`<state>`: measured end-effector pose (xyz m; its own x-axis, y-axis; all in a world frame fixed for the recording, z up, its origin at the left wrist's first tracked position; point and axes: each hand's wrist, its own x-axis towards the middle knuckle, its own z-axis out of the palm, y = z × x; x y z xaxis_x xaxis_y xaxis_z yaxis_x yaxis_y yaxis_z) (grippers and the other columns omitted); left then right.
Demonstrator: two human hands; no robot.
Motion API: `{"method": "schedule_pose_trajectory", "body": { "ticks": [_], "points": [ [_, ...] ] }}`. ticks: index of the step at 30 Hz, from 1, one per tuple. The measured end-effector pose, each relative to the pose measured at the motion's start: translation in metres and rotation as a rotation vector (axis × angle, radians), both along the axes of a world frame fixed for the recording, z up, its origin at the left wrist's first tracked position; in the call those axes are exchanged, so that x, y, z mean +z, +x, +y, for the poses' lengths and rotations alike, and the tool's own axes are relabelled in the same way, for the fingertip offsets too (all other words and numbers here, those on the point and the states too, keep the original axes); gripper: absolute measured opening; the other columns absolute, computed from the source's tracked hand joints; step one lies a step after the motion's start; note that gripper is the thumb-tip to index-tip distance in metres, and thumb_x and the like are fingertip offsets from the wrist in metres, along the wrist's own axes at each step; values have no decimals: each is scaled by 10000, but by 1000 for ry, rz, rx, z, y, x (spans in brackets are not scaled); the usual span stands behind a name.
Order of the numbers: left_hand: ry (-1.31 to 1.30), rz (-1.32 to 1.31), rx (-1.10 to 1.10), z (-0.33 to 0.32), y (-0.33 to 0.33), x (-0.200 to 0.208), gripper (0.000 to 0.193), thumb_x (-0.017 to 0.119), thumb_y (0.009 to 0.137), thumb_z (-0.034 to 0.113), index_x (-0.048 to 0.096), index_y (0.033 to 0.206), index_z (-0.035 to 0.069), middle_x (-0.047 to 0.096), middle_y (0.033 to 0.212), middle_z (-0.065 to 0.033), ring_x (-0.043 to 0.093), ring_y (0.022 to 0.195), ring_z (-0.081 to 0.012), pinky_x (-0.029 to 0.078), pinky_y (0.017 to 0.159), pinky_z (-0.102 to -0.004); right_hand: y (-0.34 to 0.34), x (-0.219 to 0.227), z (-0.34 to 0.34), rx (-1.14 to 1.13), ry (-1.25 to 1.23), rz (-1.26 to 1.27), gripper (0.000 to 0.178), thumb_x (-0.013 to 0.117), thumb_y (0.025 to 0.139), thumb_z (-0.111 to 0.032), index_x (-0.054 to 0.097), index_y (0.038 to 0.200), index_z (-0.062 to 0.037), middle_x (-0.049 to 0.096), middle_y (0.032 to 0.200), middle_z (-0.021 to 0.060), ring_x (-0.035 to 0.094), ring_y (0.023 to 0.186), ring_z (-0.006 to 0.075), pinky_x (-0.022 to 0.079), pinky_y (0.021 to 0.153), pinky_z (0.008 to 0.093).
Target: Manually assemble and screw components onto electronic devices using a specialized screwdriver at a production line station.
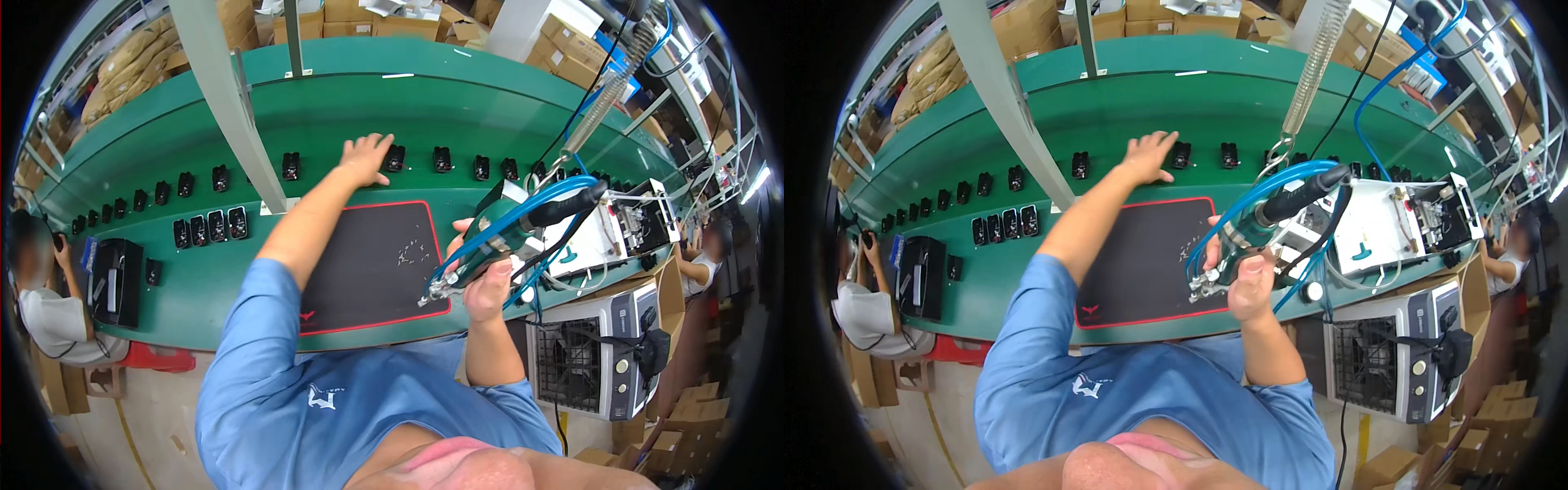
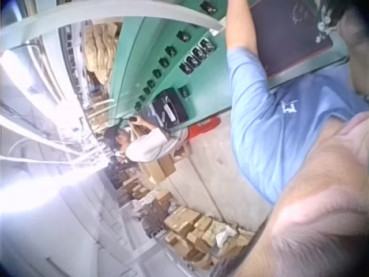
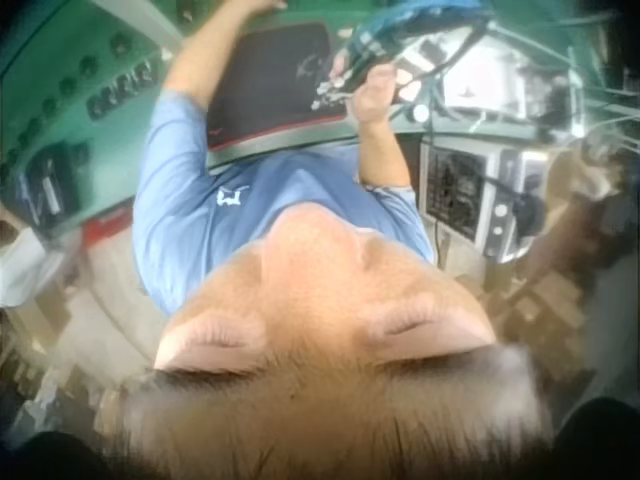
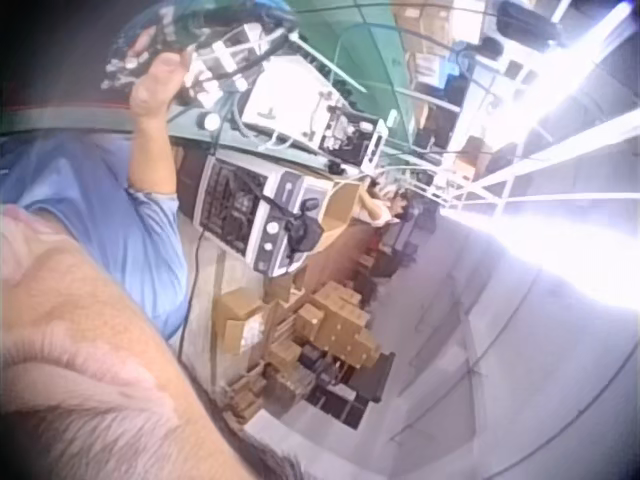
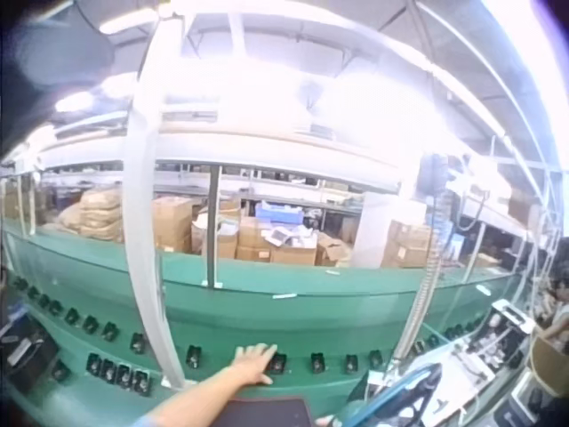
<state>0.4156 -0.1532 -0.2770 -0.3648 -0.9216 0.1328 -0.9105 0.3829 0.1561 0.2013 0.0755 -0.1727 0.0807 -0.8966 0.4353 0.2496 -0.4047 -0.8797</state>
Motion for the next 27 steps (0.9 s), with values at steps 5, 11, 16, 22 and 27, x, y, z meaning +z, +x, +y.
{"method": "schedule_pose_trajectory", "body": {
  "ticks": [5,11,16,22,27],
  "points": [
    [-20,210,-90,-23,-23,-48,912,863,661,321,407,1419,99,457,1391,-114,459,1289,-277,335,1020,-512,-2,-15,17,8,31,-57,875,487,881,-697,494,1231,104,613,1055,188,580,688,155,499,607,289],
    [-114,504,-121,111,12,15,723,789,750,327,480,1337,38,498,1267,-133,488,1209,-306,356,993,-444,-2,-13,21,79,65,-61,895,501,865,-712,492,1236,102,593,1130,190,595,682,146,515,612,289],
    [82,620,-145,239,28,3,743,841,695,294,507,1311,48,499,1247,-114,487,1190,-295,340,992,-412,36,-5,-11,77,-82,-86,805,424,916,-684,407,1336,3,587,1152,182,588,739,169,505,584,289],
    [12,723,-1,265,18,-24,815,869,620,357,533,1314,94,557,1218,-102,499,1163,-282,321,992,-402,80,18,-17,137,-170,20,938,301,880,-777,419,1286,60,610,979,192,583,648,164,514,552,285],
    [16,732,-29,268,18,-24,751,869,616,362,557,1246,98,573,1201,-61,512,1126,-267,324,944,-384,95,6,2,75,-106,-6,930,283,889,-774,480,1170,91,617,801,145,583,614,168,485,514,275]
  ]
}}
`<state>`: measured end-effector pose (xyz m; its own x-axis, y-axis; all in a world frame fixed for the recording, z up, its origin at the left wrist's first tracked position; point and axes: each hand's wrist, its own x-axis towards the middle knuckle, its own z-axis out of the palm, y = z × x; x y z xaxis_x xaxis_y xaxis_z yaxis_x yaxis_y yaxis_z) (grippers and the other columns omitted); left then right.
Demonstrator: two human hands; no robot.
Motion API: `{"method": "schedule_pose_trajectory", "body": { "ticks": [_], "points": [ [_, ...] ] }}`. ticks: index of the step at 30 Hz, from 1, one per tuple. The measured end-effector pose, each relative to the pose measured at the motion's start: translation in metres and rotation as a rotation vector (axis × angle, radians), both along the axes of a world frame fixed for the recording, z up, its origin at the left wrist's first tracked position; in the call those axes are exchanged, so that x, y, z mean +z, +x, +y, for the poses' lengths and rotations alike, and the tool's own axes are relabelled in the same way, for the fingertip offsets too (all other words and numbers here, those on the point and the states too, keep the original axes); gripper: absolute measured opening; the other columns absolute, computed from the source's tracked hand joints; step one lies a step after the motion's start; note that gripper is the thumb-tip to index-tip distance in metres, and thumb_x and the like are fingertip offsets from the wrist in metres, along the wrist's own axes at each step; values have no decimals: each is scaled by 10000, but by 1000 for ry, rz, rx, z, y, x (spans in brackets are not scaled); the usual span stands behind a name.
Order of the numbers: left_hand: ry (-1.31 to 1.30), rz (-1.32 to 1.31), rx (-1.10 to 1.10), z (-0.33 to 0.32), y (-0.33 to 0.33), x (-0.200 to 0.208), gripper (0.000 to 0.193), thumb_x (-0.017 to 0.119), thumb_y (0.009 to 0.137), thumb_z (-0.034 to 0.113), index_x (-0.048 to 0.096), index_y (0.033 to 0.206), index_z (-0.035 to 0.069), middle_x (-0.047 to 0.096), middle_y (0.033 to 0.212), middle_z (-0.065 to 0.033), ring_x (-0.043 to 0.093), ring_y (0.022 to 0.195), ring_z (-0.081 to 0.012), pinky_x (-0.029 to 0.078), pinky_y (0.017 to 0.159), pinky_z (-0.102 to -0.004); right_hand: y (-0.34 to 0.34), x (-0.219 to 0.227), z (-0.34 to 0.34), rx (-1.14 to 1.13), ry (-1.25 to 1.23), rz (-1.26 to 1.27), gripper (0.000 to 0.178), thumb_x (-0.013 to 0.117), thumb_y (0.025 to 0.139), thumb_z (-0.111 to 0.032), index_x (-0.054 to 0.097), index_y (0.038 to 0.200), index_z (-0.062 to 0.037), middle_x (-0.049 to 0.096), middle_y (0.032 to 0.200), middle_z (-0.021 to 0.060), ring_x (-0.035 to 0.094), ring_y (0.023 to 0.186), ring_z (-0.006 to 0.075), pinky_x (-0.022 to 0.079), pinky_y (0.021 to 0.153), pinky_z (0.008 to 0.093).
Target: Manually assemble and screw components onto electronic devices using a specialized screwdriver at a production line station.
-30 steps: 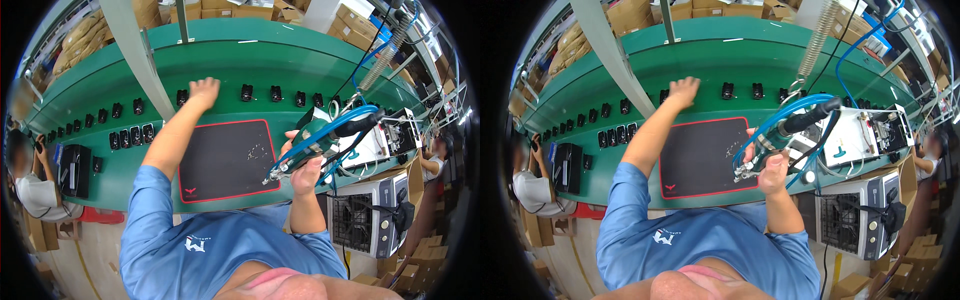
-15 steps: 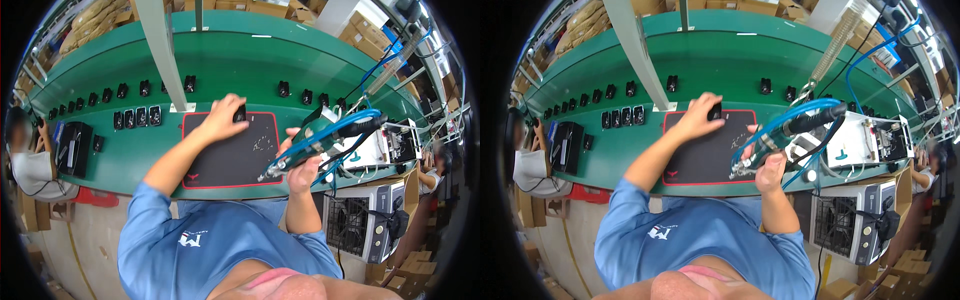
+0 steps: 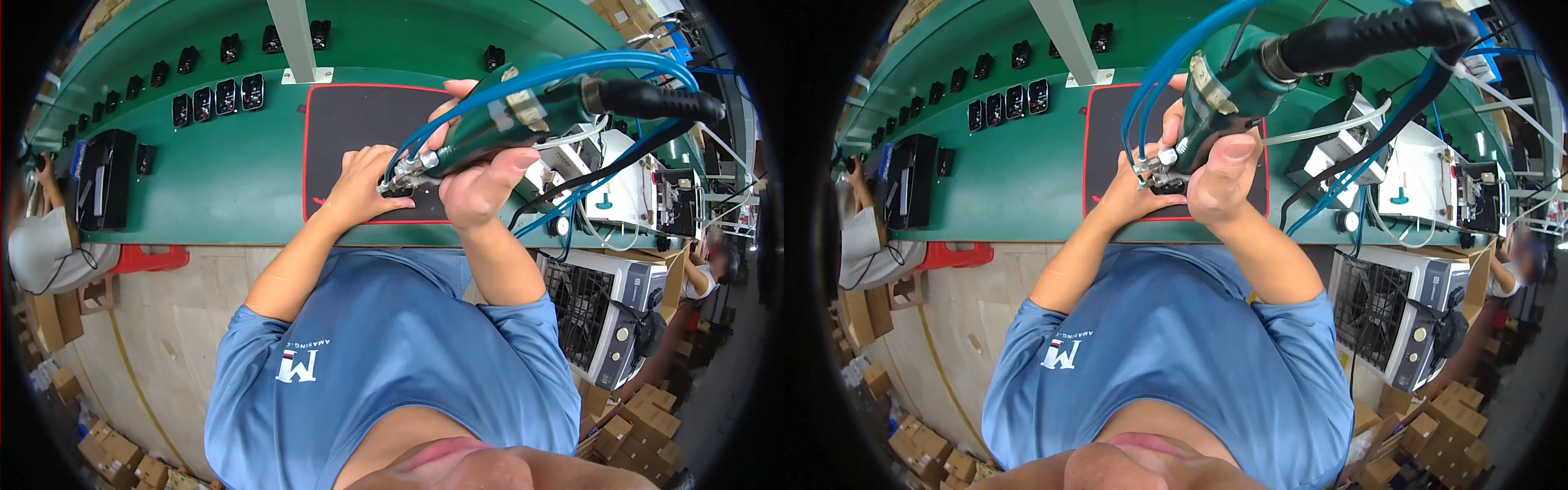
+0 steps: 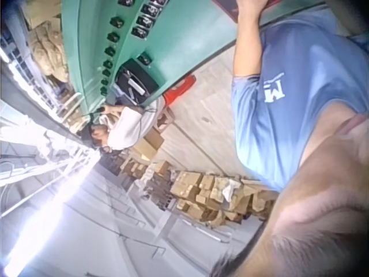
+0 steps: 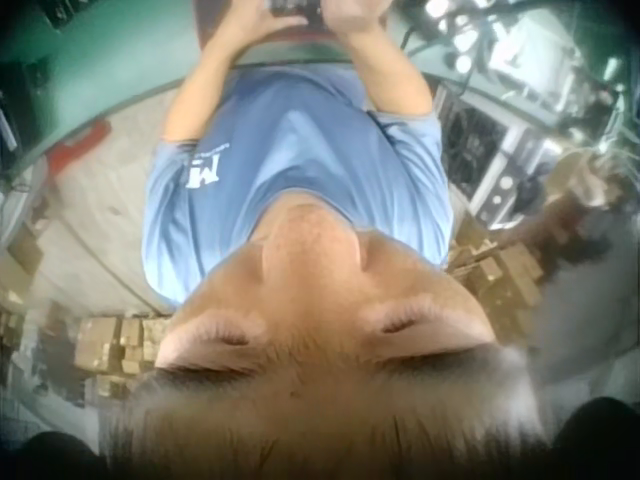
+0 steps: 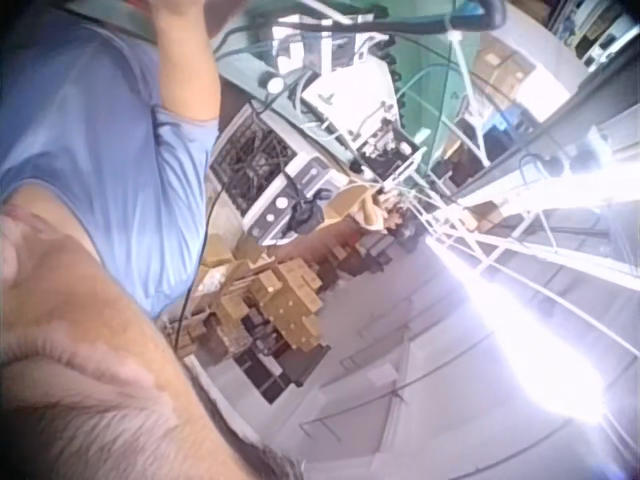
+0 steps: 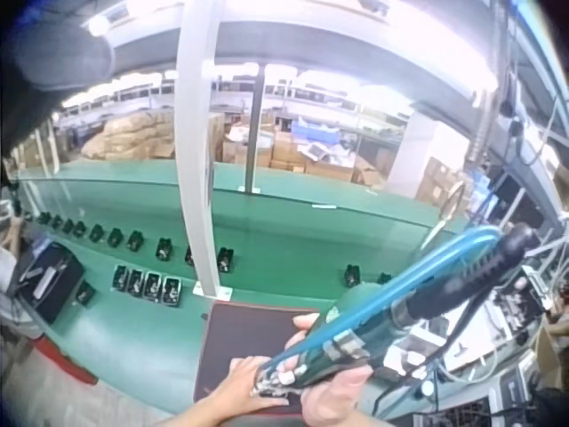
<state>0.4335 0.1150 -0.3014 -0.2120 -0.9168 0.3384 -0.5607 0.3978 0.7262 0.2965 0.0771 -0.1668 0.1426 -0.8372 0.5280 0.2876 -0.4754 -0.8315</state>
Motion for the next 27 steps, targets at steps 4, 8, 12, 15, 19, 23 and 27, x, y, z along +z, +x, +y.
{"method": "schedule_pose_trajectory", "body": {
  "ticks": [4,8,12,15,19,23,27],
  "points": [
    [7,25,-30,1,0,-1,769,870,614,355,547,1265,103,578,1190,-65,519,1121,-262,329,937,-383,0,-9,3,-78,-22,13,917,269,894,-770,498,1131,87,608,747,129,578,603,170,471,495,269],
    [-41,17,-4,2,0,-5,793,871,611,352,534,1285,103,577,1197,-70,525,1121,-262,337,932,-382,-4,-11,-2,-62,-43,-6,899,266,901,-763,502,1116,76,607,748,132,571,597,169,467,487,269],
    [-17,7,-15,-1,0,-4,791,870,614,351,535,1286,102,577,1202,-75,525,1128,-263,338,933,-382,-3,-13,-3,-98,-41,-18,893,264,902,-763,501,1111,72,604,740,131,570,602,168,472,494,272],
    [-51,2,-16,-1,1,-5,793,871,616,359,538,1285,93,576,1207,-90,527,1129,-272,345,933,-390,1,-11,0,-123,-19,-28,894,266,896,-770,501,1103,67,598,724,127,569,599,168,474,497,277],
    [-41,6,-6,-1,1,-5,790,871,619,373,546,1276,78,577,1209,-113,532,1123,-290,359,930,-397,-6,-24,-1,-37,-2,-10,912,276,872,-797,499,1102,57,594,732,117,569,596,163,479,505,286],
    [-33,15,-11,-1,1,-4,780,870,619,371,551,1267,78,582,1198,-103,539,1110,-286,360,928,-389,-3,-16,4,-64,88,-9,978,301,810,-858,501,1116,49,585,721,98,566,590,159,486,518,291],
    [15,10,-36,0,2,2,767,868,617,365,555,1258,84,587,1186,-84,542,1098,-273,355,924,-381,-8,6,-4,17,122,-72,1103,301,731,-926,493,1186,61,586,728,93,568,581,164,498,524,304]
  ]
}}
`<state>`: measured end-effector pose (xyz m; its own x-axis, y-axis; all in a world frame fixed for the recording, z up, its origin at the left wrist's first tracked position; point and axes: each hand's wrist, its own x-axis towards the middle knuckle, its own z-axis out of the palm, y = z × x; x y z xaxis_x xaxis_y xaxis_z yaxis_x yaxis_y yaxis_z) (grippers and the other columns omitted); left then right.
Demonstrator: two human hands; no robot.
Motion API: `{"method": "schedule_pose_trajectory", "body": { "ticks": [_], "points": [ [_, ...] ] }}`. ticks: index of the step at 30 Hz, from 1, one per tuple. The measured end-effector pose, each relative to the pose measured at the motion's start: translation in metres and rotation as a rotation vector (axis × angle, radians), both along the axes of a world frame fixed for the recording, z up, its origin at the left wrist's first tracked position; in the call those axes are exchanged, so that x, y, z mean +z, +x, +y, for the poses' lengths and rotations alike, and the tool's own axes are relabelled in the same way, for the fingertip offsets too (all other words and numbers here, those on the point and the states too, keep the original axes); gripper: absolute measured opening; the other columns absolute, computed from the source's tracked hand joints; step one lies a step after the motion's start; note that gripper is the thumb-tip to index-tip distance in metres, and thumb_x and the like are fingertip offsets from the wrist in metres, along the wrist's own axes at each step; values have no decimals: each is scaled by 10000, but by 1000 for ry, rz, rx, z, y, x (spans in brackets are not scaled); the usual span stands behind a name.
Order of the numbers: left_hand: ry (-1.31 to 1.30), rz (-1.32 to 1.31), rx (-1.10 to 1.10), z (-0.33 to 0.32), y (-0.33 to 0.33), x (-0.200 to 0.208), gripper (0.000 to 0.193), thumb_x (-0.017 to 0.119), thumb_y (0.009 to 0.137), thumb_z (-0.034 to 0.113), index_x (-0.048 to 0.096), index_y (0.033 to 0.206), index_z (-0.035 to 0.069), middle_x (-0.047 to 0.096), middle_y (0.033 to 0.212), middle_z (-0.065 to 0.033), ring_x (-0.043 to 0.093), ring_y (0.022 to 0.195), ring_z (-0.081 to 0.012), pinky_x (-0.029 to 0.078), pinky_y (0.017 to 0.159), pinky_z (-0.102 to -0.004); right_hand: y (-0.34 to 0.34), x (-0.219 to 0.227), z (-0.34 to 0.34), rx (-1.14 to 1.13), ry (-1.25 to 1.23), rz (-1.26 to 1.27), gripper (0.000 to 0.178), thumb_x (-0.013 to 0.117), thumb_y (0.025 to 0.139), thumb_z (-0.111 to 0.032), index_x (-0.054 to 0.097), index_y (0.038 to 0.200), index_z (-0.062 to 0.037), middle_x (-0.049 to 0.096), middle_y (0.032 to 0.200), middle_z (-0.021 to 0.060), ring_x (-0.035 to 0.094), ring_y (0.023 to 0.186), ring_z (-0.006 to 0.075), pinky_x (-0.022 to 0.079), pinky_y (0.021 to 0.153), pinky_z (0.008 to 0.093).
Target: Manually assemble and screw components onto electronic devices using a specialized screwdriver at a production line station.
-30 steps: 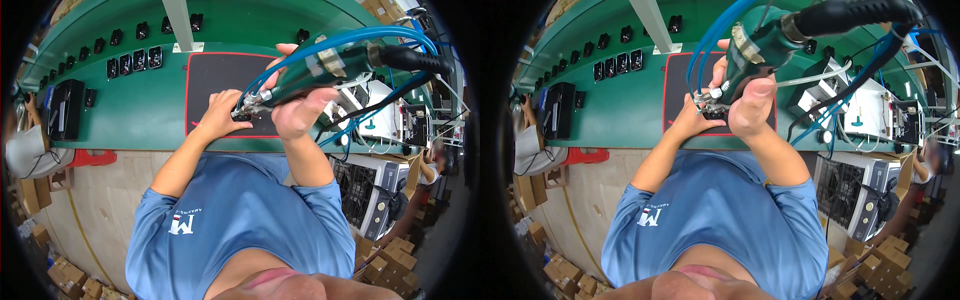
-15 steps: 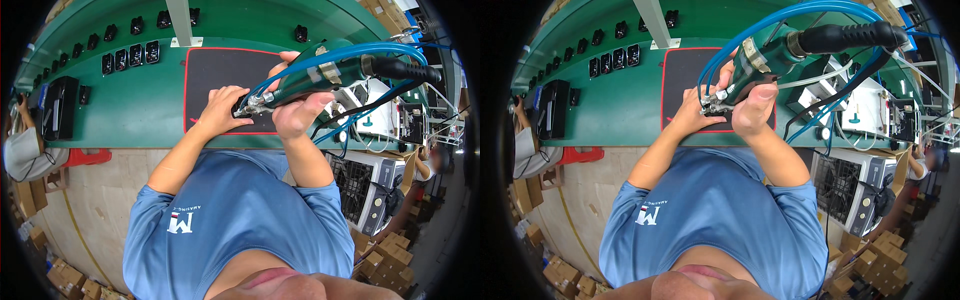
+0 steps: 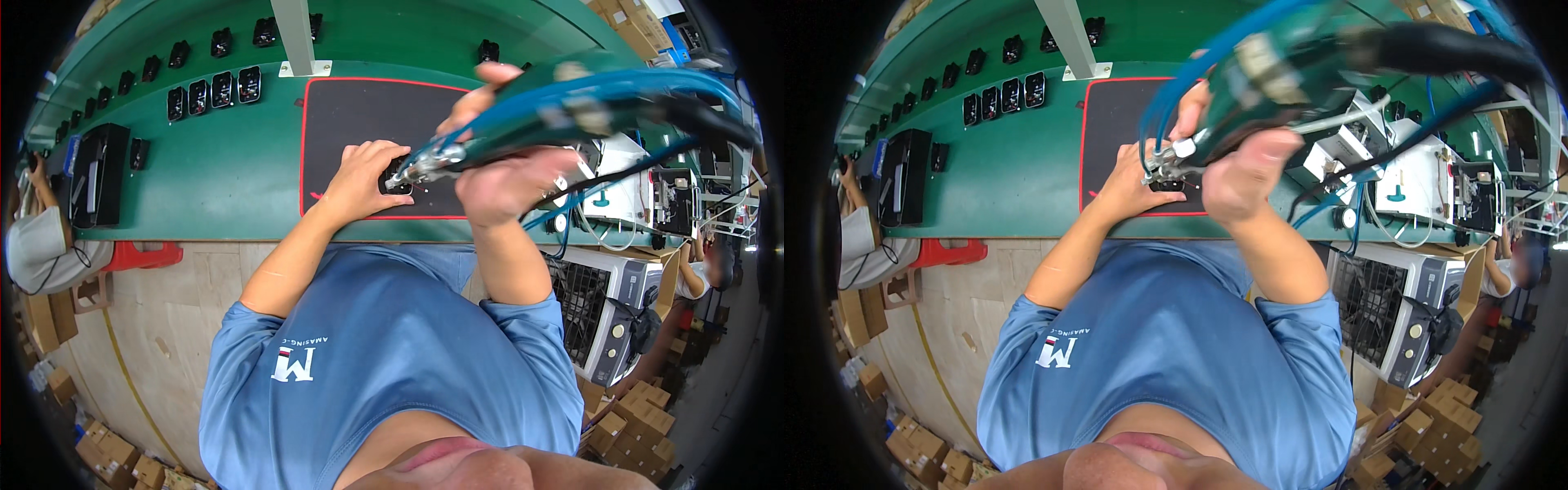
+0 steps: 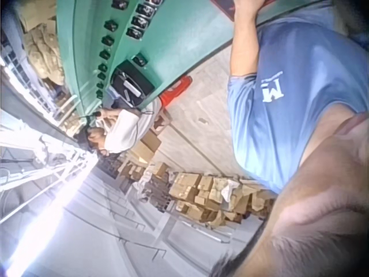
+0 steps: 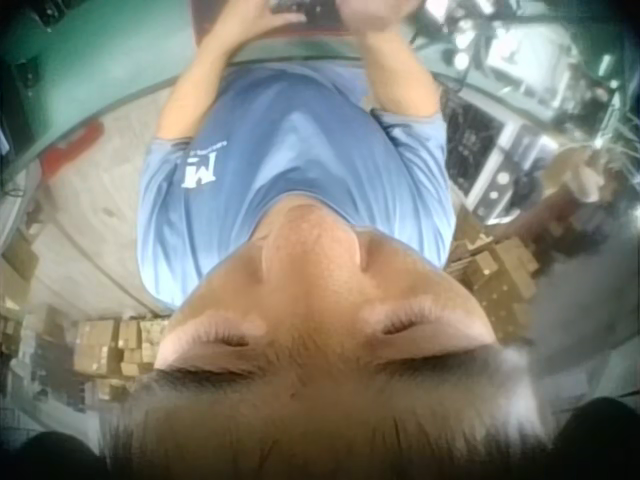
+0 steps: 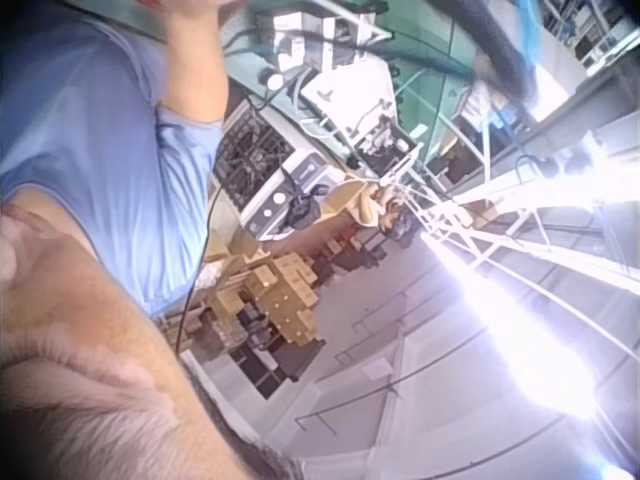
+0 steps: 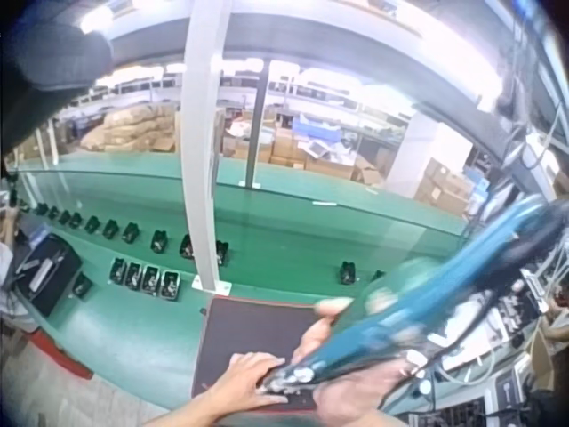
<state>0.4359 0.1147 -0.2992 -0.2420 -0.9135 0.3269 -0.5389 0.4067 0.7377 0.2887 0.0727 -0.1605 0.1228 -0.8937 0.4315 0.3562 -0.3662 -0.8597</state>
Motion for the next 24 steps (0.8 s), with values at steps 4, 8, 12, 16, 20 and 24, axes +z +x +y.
{"method": "schedule_pose_trajectory", "body": {
  "ticks": [4,8,12,16,20,24],
  "points": [
    [-33,-59,11,1,-1,2,747,864,621,360,558,1248,95,588,1179,-72,541,1088,-268,347,921,-376,-2,31,2,-78,-65,3,1195,238,682,-967,484,1218,72,577,698,99,575,579,174,506,538,308],
    [-80,-10,14,-1,-3,-4,751,868,614,362,557,1242,92,581,1180,-73,530,1094,-273,342,924,-382,7,7,2,-23,-44,127,1046,251,789,-885,520,1127,67,584,673,99,572,559,164,492,530,294],
    [9,3,22,-2,-4,-5,775,875,601,377,554,1239,75,570,1185,-74,525,1086,-278,346,914,-392,16,-15,1,-70,-129,97,915,259,876,-795,527,1047,63,607,696,121,570,555,171,476,520,286],
    [-22,25,25,-1,-4,-9,777,876,599,377,554,1239,77,569,1181,-75,527,1075,-278,349,901,-392,15,-24,1,-65,-154,95,907,264,880,-791,526,1023,66,607,703,121,563,546,169,453,506,275],
    [-50,18,32,2,-4,-12,780,880,588,382,558,1229,76,572,1173,-74,529,1057,-276,351,884,-389,22,-22,5,-157,-109,51,935,264,860,-816,529,1021,66,594,679,92,538,539,158,431,505,263],
    [-26,47,-18,-2,-2,-17,781,882,580,385,558,1217,69,577,1163,-79,531,1045,-271,352,869,-381,20,-33,5,-101,-79,53,973,274,828,-849,527,1050,64,581,657,65,519,544,144,430,519,261]
  ]
}}
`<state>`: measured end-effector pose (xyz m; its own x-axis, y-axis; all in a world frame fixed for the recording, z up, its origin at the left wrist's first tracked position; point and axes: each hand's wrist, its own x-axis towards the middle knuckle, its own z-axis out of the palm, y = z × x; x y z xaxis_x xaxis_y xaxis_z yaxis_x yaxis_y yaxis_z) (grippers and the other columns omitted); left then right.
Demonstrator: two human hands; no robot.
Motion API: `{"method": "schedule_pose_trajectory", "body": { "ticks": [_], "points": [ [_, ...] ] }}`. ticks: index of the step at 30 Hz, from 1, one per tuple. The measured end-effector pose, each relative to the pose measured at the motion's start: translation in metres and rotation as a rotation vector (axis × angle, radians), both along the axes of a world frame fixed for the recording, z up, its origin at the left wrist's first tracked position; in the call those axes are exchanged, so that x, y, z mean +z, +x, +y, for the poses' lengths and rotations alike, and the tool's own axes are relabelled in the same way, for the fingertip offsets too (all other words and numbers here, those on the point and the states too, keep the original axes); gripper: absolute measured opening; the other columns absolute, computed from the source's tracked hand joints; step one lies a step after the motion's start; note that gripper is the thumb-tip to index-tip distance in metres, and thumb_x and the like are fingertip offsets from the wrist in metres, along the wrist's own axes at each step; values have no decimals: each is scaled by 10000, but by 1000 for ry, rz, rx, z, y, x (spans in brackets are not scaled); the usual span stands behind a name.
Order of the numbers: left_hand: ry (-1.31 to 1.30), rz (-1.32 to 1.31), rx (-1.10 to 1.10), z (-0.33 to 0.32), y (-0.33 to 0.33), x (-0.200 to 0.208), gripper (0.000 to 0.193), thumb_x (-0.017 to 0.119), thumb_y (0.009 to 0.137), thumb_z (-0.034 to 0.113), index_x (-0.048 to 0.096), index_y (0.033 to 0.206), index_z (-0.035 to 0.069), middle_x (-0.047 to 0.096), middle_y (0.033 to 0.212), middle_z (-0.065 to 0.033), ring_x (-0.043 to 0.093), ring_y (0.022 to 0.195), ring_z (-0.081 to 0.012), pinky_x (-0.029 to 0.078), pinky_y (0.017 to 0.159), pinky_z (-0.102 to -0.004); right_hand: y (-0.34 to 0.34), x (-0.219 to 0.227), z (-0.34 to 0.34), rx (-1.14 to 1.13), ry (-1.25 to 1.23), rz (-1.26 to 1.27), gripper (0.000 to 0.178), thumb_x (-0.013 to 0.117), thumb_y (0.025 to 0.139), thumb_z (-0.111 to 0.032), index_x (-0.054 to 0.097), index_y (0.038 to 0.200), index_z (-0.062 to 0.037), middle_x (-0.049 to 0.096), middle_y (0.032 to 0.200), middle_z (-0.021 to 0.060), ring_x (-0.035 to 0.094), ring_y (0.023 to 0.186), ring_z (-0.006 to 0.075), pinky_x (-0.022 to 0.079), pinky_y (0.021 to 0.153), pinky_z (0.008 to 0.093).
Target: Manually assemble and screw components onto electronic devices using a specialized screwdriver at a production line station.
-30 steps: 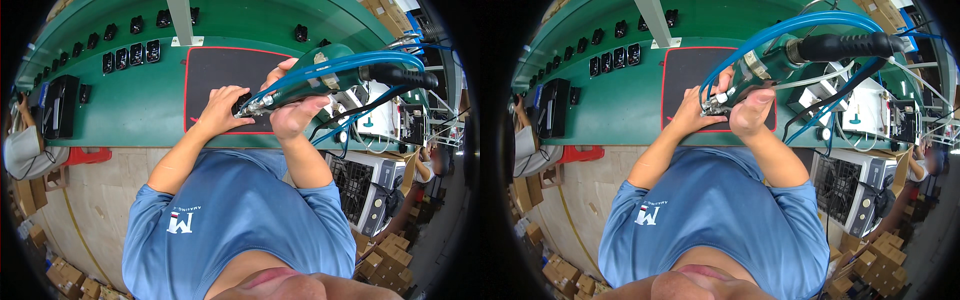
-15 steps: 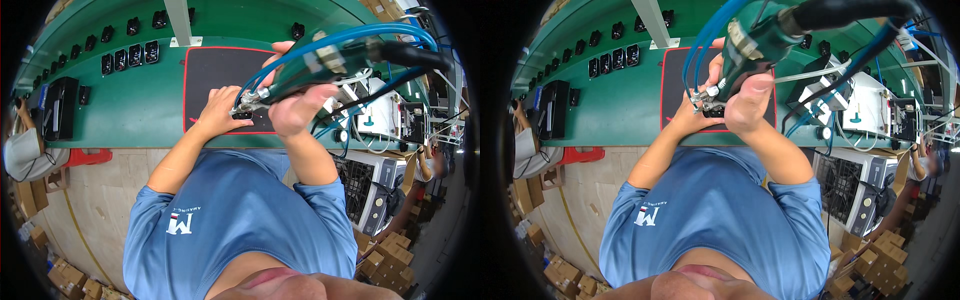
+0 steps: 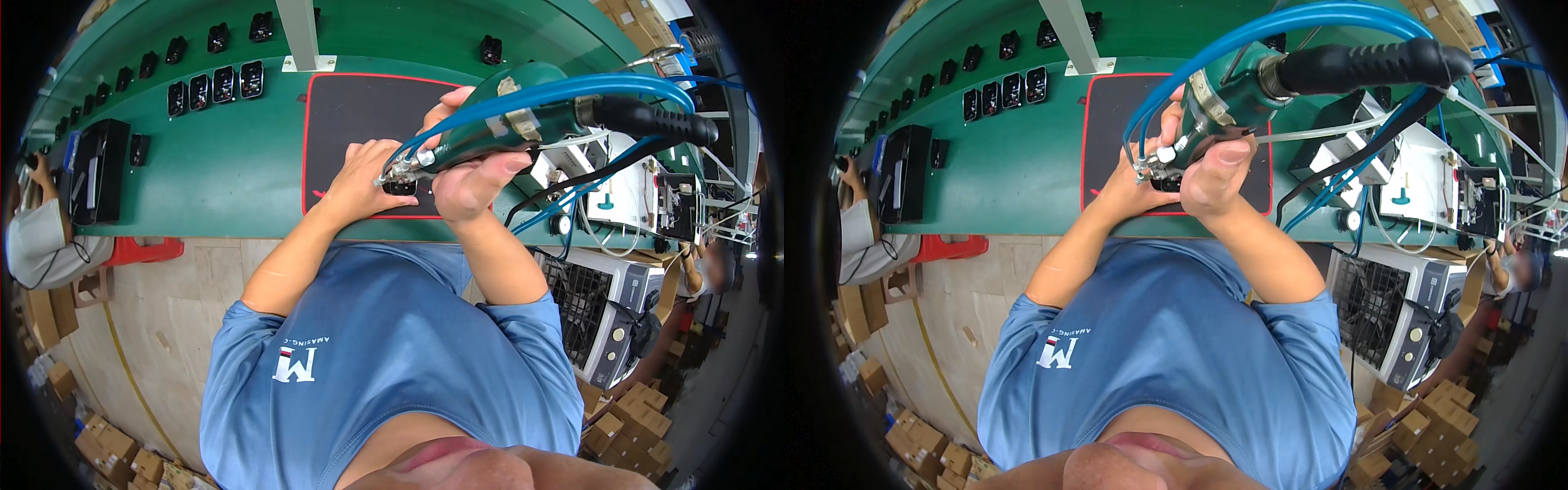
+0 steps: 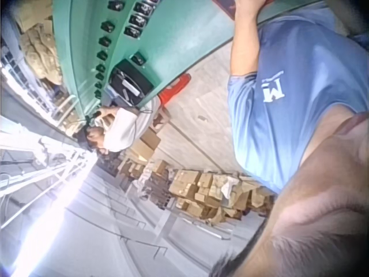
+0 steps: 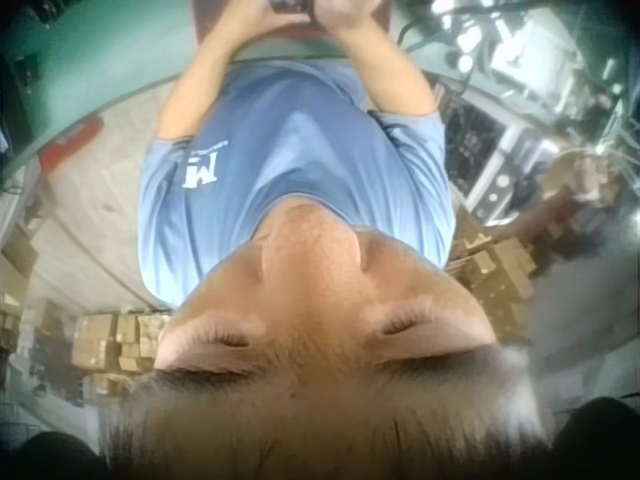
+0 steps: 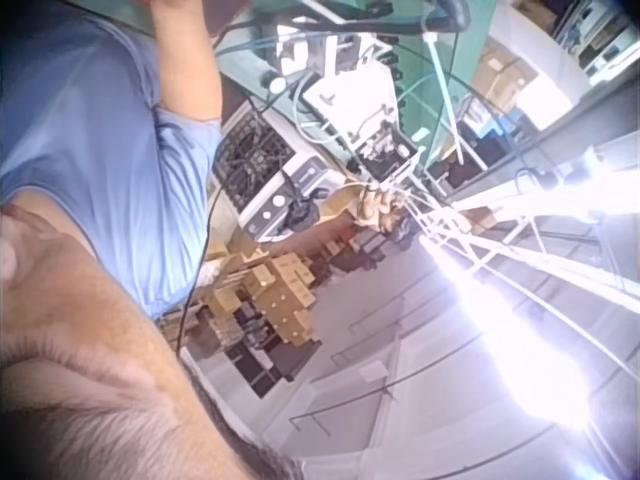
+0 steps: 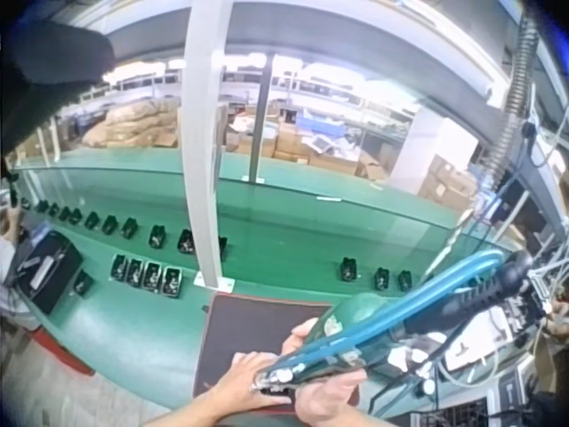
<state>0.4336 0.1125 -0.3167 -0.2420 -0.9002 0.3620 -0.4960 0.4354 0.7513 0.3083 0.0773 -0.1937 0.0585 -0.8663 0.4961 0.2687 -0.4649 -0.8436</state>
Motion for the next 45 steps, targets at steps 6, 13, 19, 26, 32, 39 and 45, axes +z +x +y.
{"method": "schedule_pose_trajectory", "body": {
  "ticks": [6,13,19,26,32,39,45],
  "points": [
    [98,-82,7,-2,5,2,790,869,610,391,536,1252,71,573,1167,-95,525,1051,-277,351,871,-386,0,15,-6,83,76,70,1043,264,793,-883,506,1147,68,575,661,46,539,611,129,465,556,257],
    [10,-217,-35,-26,9,36,772,785,685,219,451,1362,56,510,1239,-127,499,1149,-306,336,970,-429,-47,86,-16,114,-41,-113,1031,252,821,-860,493,1231,54,549,691,74,537,574,147,482,507,270],
    [-55,-616,230,-167,44,51,734,786,706,131,422,1337,44,479,1269,-139,499,1210,-334,355,992,-502,-66,46,16,-20,7,62,872,301,915,-738,505,1186,66,551,685,68,511,578,113,409,498,240],
    [350,-940,370,-243,70,41,787,858,689,188,425,1339,88,464,1358,-94,453,1278,-307,345,986,-521,-96,17,27,2,145,32,936,447,851,-759,510,1208,104,573,740,78,553,659,135,446,611,254],
    [89,-870,138,-242,9,71,1008,863,667,326,309,1482,115,412,1430,-113,409,1316,-332,340,1029,-518,-113,20,29,-22,197,26,972,511,818,-765,515,1215,122,590,760,82,575,687,138,473,635,265],
    [-65,-566,159,-290,-97,10,1041,865,629,455,355,1448,62,463,1381,-119,429,1305,-283,319,1041,-505,-111,19,34,-101,151,87,923,414,841,-789,524,1168,67,545,702,81,537,581,139,445,517,255],
    [-20,-320,44,-260,-77,17,871,846,668,373,453,1367,31,526,1288,-150,496,1237,-316,365,1008,-469,-130,-1,42,-110,191,59,965,440,799,-826,489,1211,46,546,698,77,561,559,149,483,510,262]
  ]
}}
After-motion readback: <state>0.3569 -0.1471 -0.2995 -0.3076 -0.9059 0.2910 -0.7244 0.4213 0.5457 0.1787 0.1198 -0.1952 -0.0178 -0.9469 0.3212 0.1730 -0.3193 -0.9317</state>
